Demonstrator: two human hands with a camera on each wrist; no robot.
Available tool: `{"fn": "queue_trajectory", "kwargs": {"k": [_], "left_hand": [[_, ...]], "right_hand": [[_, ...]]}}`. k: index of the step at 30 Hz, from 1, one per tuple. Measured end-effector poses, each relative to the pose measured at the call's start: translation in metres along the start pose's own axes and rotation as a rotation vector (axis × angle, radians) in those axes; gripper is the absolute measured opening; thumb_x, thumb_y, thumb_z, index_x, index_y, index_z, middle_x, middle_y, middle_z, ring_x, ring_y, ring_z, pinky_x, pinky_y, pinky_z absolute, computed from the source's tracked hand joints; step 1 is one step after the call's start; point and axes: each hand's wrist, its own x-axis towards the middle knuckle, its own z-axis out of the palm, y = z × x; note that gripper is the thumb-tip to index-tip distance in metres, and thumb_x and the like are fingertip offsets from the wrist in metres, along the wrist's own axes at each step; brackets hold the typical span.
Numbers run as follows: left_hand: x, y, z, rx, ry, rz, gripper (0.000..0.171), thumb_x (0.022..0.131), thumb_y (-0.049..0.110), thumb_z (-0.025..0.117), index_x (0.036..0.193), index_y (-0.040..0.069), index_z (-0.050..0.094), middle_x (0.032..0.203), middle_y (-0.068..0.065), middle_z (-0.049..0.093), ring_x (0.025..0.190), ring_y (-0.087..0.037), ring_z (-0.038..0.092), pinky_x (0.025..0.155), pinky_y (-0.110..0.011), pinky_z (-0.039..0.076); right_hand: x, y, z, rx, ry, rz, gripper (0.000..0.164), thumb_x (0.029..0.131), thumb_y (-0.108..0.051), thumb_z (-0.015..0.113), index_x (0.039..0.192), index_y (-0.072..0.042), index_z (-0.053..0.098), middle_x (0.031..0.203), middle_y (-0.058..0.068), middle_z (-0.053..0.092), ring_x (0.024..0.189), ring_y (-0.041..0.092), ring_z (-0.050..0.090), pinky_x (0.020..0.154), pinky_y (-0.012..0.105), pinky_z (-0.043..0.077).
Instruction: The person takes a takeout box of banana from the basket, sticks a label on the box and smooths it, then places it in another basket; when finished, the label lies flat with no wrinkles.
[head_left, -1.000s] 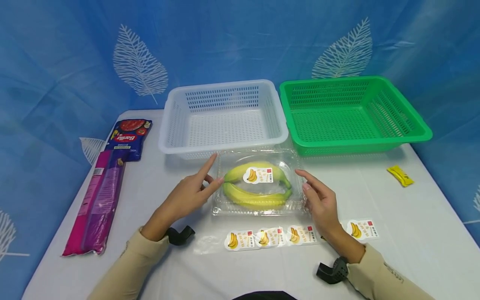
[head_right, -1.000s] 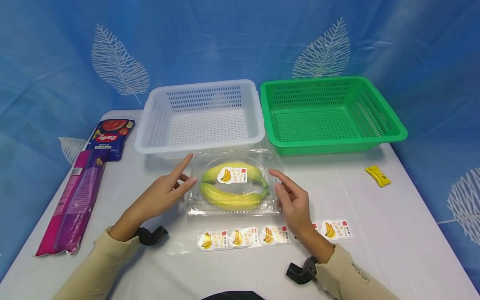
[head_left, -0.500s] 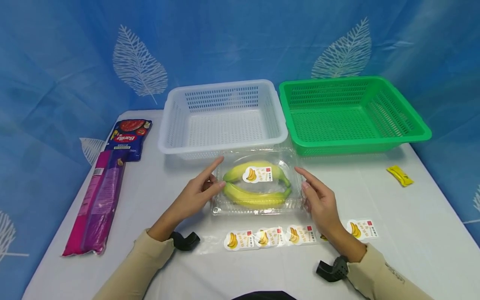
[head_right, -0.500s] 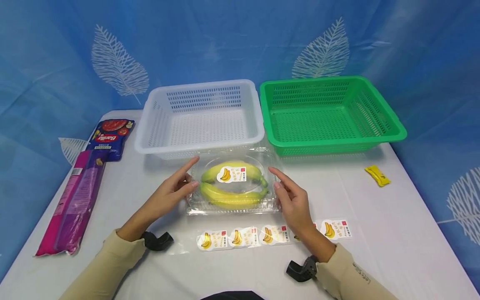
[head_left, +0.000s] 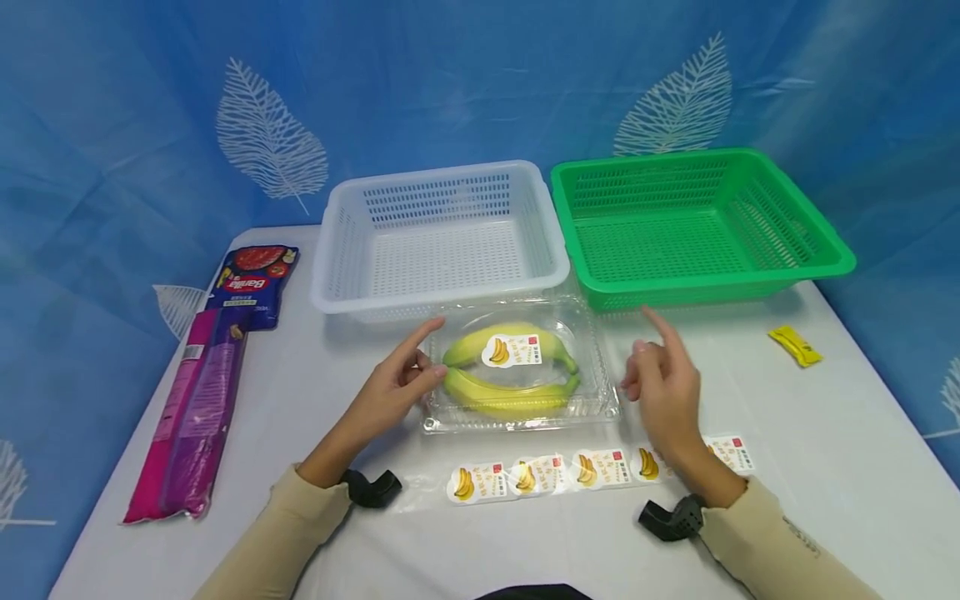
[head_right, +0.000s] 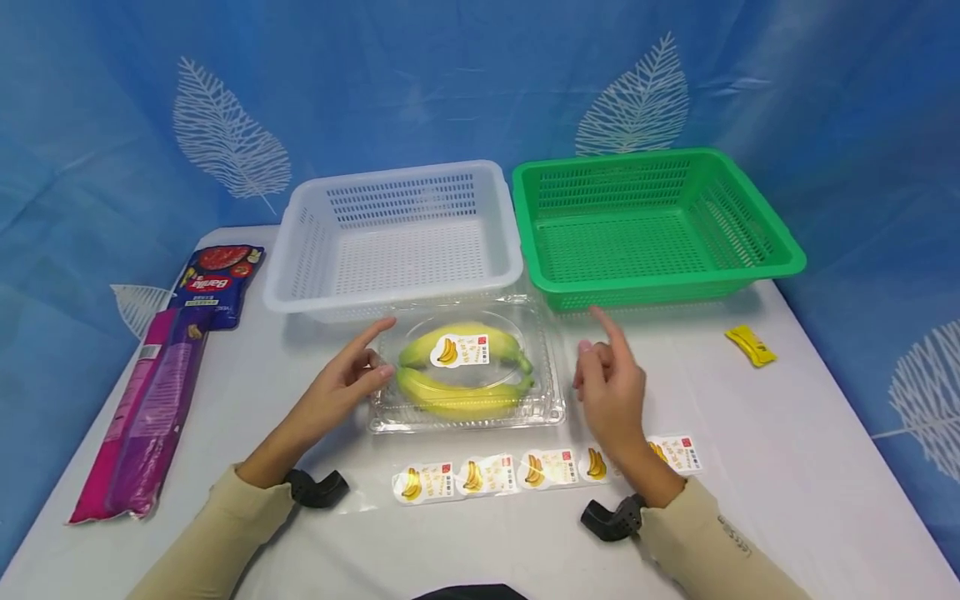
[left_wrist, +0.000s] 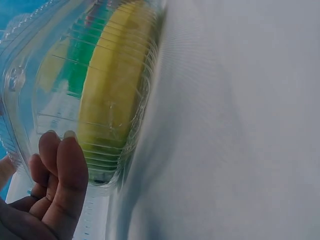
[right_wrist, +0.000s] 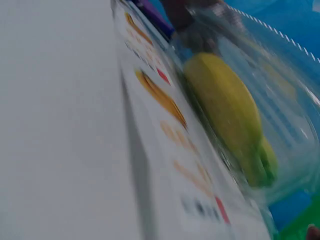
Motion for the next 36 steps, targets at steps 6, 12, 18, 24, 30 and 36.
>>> {"fn": "queue_trajectory", "kwargs": {"k": [6,12,18,24,30,36], "left_hand": [[0.001,-0.001,0.0,0.004,-0.001,0.006,0.065,0.103,0.022,0.064,0.16,0.033,0.034,0.094,-0.009,0.056,0.066,-0.014,0.047,0.059,-0.026,0.044],[0.002,0.0,0.001,0.012,0.006,-0.002,0.065,0.103,0.024,0.064,0.16,0.032,0.034,0.095,-0.009,0.057,0.065,-0.014,0.047,0.059,-0.026,0.045],[0.001,0.0,0.002,0.006,0.006,-0.018,0.064,0.103,0.025,0.064,0.159,0.035,0.034,0.096,-0.009,0.056,0.064,-0.013,0.046,0.058,-0.026,0.043],[-0.001,-0.001,0.001,-0.006,0.003,-0.024,0.065,0.102,0.025,0.065,0.159,0.037,0.034,0.097,-0.01,0.056,0.061,-0.021,0.05,0.057,-0.028,0.046],[-0.001,0.0,0.0,-0.015,-0.003,-0.027,0.065,0.102,0.024,0.065,0.158,0.037,0.035,0.098,-0.011,0.056,0.061,-0.029,0.053,0.057,-0.032,0.05],[-0.001,0.0,0.0,-0.03,-0.009,-0.028,0.065,0.102,0.024,0.066,0.159,0.036,0.035,0.098,-0.011,0.056,0.058,-0.028,0.053,0.056,-0.031,0.049]], "right_hand": [[0.039,0.003,-0.033,0.218,0.346,0.122,0.038,0.103,-0.004,0.048,0.141,-0.008,0.052,0.068,0.009,0.052,0.05,0.015,0.053,0.051,0.022,0.051],[0.067,0.013,-0.055,0.505,0.457,0.242,0.028,0.106,-0.009,0.05,0.134,-0.009,0.049,0.077,0.01,0.048,0.052,0.018,0.044,0.051,0.027,0.052],[0.086,0.024,-0.064,0.494,0.542,0.242,0.021,0.105,-0.011,0.054,0.125,-0.009,0.051,0.076,0.01,0.046,0.05,0.018,0.044,0.049,0.026,0.051],[0.104,0.03,-0.066,0.489,0.673,0.203,0.019,0.101,-0.009,0.061,0.118,-0.007,0.054,0.069,0.008,0.041,0.046,0.017,0.04,0.045,0.024,0.045],[0.107,0.035,-0.063,0.503,0.719,0.188,0.02,0.099,-0.006,0.063,0.118,-0.006,0.055,0.069,0.008,0.038,0.046,0.018,0.038,0.045,0.025,0.045],[0.106,0.044,-0.06,0.511,0.726,0.129,0.02,0.098,-0.007,0.063,0.118,-0.007,0.057,0.061,0.008,0.038,0.043,0.021,0.037,0.045,0.026,0.046]]}}
